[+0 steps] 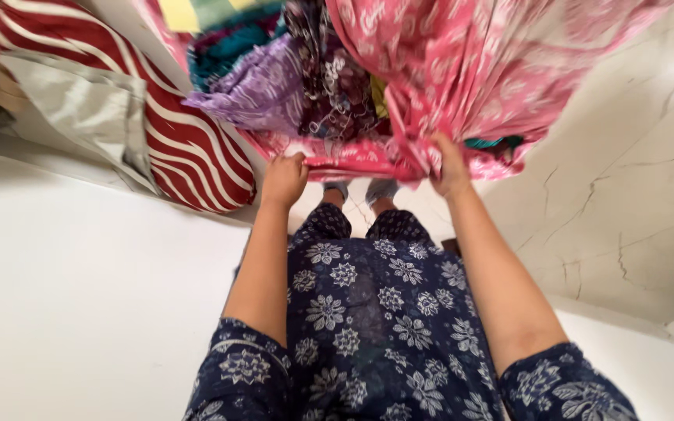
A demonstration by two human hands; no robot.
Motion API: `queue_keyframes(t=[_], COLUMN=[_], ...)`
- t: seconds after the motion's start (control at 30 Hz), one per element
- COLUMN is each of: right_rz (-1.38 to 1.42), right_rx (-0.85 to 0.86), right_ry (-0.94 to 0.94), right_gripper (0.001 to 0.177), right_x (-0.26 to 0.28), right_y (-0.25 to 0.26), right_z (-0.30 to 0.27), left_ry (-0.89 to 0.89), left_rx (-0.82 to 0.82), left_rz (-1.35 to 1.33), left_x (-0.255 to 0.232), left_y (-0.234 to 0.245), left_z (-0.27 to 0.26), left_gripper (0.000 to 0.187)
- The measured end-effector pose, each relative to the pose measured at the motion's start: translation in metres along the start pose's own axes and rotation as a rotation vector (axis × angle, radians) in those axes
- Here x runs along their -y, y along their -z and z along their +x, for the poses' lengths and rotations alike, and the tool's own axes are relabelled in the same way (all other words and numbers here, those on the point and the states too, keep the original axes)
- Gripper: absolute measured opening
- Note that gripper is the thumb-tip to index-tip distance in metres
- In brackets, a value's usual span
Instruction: The person moves a large pink bundle of clothes from the floor to a bed, then opens a wardrobe to place a small white box inside. They then pick up several packaged items from the floor and place them on the bed before closing the wardrobe.
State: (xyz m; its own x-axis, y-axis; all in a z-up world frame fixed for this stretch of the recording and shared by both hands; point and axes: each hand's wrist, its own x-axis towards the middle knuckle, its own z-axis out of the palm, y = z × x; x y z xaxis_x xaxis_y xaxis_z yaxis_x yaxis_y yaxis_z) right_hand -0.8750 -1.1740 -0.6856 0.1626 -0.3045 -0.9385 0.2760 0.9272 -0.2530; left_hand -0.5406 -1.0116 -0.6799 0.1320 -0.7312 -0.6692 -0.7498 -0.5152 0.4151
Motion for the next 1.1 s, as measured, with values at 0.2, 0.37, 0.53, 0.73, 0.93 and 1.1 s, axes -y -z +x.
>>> queue_keyframes(t=[0.2,0.37,0.53,0.73,0.93,1.1], right_rz=[0.132,0.083,0.042,-0.014,-0.045,-0.160], right_rx=[0.213,0.272,0.213,0.117,0.240,0.284], right_ry=[0.077,0.248,0.278,0.214,0.180,0.208], right_gripper=[0.021,0.030,0.031,0.031,0.037,0.041], right_x=[0.027,0.063,0.060,0.047,0.038,0.028], right_y=[-0.053,-0.106,-0.109,-0.121,-0.124,-0.119], right_z=[-0.081,-0.155,-0.204,-0.229,-0.268,-0.297], left_ry=[-0.041,-0.005,0.036,-0.036,-0.060,-0.044], left_rx=[-0.191,-0.170,-0.126,-0.179,-0.219,-0.214], left_rz=[-0.028,0.049,-0.011,-0.028,-0.034,-0.027], left_x=[-0.028,-0.048,-0.065,-0.062,-0.076,-0.091], left_y=[0.072,0.101,0.106,0.127,0.139,0.129], left_z=[-0.052,-0.079,-0.119,-0.158,-0.197,-0.233], left_gripper=[0.026,0.034,0.032,0.029,0.031,0.032])
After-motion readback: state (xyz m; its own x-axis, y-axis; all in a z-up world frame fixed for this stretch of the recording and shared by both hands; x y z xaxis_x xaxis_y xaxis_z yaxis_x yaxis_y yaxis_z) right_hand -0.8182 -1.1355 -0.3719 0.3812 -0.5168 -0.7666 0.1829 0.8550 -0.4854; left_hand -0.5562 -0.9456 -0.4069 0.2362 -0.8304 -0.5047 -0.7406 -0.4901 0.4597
